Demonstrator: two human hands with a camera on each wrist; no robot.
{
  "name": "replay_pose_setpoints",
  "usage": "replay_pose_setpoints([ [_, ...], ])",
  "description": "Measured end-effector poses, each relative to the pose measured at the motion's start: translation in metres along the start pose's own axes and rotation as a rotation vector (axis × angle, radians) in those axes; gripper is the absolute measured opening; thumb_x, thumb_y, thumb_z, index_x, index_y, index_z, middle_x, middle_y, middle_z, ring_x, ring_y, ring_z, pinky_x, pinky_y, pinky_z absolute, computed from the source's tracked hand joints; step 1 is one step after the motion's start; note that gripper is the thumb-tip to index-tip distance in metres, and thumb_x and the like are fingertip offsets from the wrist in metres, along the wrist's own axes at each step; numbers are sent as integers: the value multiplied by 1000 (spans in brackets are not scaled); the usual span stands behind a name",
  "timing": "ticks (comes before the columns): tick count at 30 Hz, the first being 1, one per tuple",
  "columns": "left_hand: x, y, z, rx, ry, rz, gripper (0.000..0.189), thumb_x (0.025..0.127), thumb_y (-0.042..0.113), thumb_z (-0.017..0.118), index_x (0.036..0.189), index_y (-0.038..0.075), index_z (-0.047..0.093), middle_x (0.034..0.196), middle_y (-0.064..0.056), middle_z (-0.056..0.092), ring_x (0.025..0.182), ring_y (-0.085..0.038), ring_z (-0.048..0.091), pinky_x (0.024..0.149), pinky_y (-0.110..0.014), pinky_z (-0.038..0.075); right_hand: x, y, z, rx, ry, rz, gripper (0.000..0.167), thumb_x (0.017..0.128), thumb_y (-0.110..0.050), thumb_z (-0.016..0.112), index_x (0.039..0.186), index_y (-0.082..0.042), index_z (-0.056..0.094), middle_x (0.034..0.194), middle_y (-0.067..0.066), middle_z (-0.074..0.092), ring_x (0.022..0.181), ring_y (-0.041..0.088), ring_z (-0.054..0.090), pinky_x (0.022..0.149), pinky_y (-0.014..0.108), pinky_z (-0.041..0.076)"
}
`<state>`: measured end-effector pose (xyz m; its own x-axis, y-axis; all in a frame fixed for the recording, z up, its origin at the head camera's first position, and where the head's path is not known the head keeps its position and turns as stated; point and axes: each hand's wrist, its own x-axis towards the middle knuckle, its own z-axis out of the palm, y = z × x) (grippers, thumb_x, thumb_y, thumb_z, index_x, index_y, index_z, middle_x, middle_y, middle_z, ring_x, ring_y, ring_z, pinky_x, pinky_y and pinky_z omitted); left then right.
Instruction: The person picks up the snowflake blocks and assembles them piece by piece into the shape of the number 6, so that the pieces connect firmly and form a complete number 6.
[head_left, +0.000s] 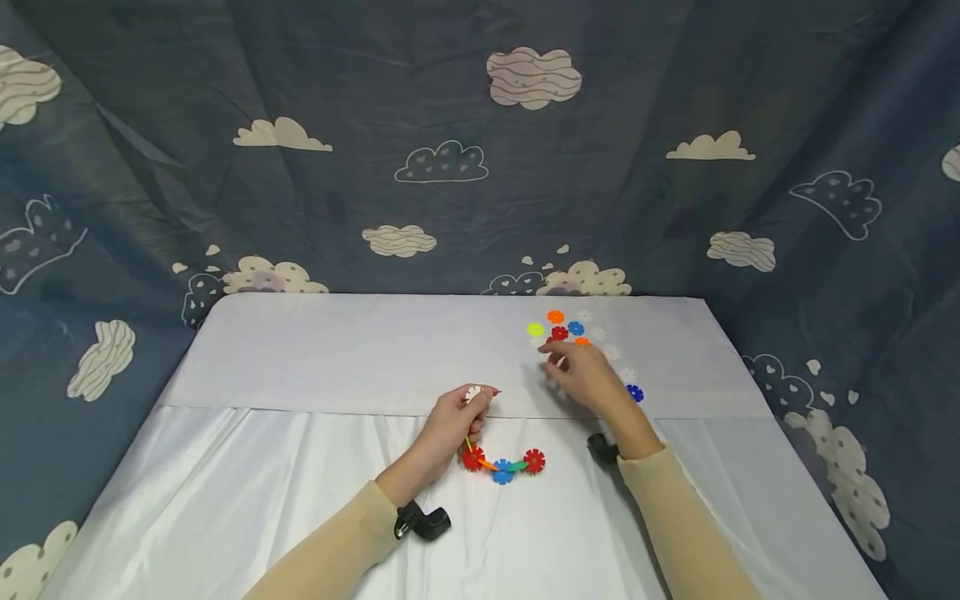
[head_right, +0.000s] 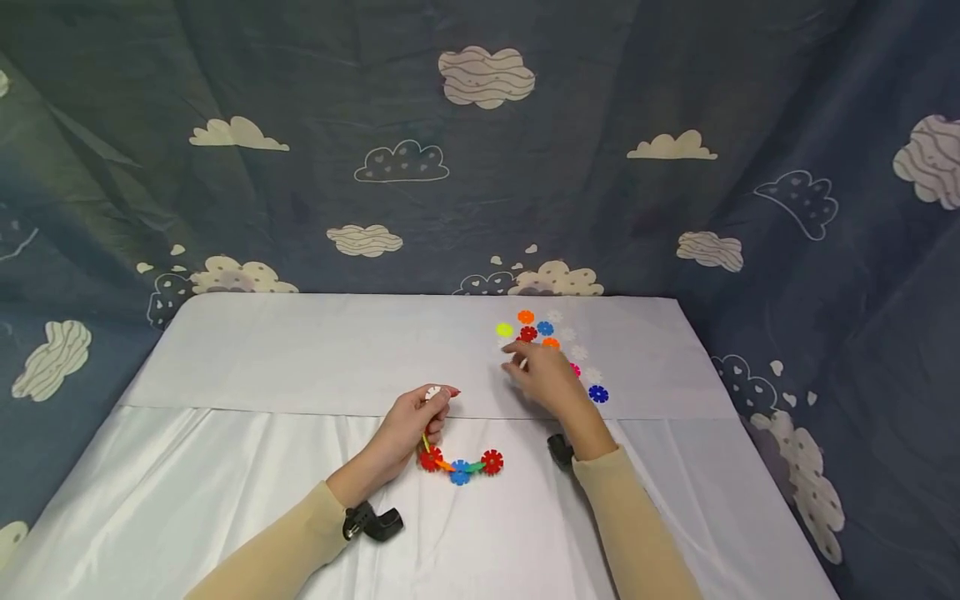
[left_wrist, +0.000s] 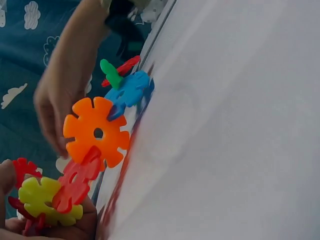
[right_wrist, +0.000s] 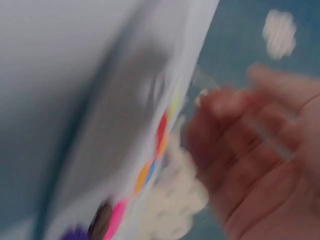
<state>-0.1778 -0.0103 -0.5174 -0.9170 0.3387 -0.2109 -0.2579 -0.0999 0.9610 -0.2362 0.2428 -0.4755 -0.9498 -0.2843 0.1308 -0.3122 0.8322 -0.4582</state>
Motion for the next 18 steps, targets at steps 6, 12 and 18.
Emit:
replay_pose_setpoints([
  [6,-2,0,0,42,-49,-29,39,111,33,57,133,1,64,77,2,52,64,-12,44,60,-21,42,35,51,-2,-91,-114,268,49,103,-32,71,148,-18,63,105,14,73,91,28,62,83,42,56],
  [12,1,0,-4,23,-88,-28,46,110,39,59,136,2,65,78,2,52,64,-13,44,61,-21,43,44,59,-2,-58,-136,310,41,99,-33,77,137,-19,71,109,14,71,96,31,61,85,46,55],
  [18,2,0,-6,3,-87,-32,48,110,40,58,136,0,63,80,2,53,66,-12,46,63,-21,44,27,39,-4,91,-59,294,25,101,-29,75,109,-6,70,87,8,65,74,21,55,64,27,45],
])
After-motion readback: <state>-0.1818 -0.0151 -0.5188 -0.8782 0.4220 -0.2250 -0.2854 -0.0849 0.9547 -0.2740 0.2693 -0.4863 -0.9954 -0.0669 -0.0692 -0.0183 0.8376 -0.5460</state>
